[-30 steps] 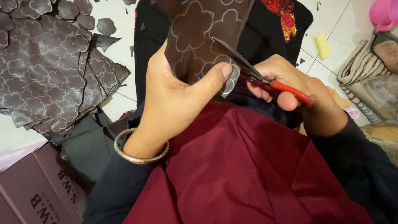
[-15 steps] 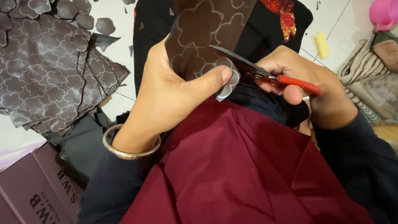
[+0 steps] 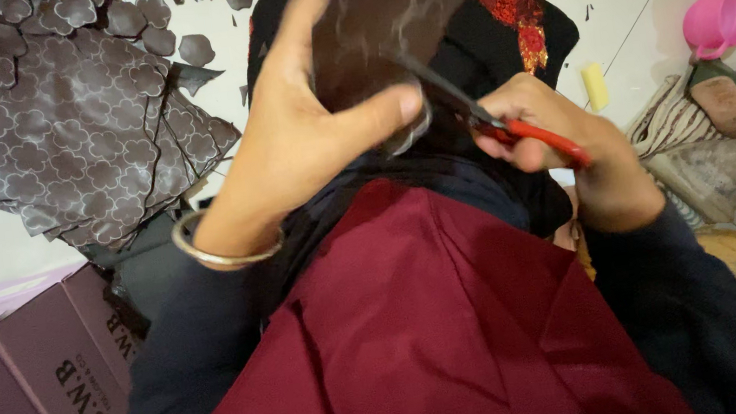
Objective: The person uses red-handled scissors to cut flower-shaped pieces from a brown patterned fabric sheet. They hold the fabric with one hand and cut along the outlines with the other, then place the cut pieces aside.
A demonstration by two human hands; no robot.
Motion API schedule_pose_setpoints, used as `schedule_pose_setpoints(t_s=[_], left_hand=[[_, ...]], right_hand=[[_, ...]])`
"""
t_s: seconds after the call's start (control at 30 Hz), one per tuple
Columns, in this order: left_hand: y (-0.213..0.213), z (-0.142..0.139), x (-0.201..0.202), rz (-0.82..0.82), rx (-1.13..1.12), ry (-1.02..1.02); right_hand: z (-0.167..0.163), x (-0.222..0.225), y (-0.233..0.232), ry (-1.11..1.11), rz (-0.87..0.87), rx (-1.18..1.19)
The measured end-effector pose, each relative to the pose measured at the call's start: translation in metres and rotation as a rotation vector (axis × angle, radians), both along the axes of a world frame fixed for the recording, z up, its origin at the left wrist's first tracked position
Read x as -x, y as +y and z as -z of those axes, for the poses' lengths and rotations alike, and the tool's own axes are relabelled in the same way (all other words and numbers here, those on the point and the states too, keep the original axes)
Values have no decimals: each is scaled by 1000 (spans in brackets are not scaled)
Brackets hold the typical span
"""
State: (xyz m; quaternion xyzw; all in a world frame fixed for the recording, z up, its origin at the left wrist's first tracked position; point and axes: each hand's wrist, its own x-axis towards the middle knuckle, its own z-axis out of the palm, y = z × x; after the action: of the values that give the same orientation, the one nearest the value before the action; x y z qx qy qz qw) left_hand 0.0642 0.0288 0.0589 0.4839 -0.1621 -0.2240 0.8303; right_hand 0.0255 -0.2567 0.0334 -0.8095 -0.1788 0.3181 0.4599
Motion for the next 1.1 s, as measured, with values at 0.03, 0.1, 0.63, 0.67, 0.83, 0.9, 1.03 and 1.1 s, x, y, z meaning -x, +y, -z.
schedule_pose_setpoints(t_s=[0.03,0.1,0.63,0.67,0.83,0.9,1.03,1.1], left_hand=[[-7,2,2,-138,53,-46],[-24,7,13,-340,138,46],[-38,29,38,-623,-131,-273],[-37,27,38,-609,-128,-271],[-38,19,39,-574,-63,-255],[-42,20,40,-579,-45,-247],[-43,23,41,-602,-53,-300],[-42,23,43,-595,-51,-303]], right_hand=[[11,4,-1,-16,119,-25],[32,16,3,-44,360,-76],[51,35,38,-140,341,-193],[50,35,37,-154,334,-181],[42,31,37,-159,327,-151],[39,28,39,-147,325,-157],[35,24,40,-148,296,-172],[35,22,39,-136,279,-161]])
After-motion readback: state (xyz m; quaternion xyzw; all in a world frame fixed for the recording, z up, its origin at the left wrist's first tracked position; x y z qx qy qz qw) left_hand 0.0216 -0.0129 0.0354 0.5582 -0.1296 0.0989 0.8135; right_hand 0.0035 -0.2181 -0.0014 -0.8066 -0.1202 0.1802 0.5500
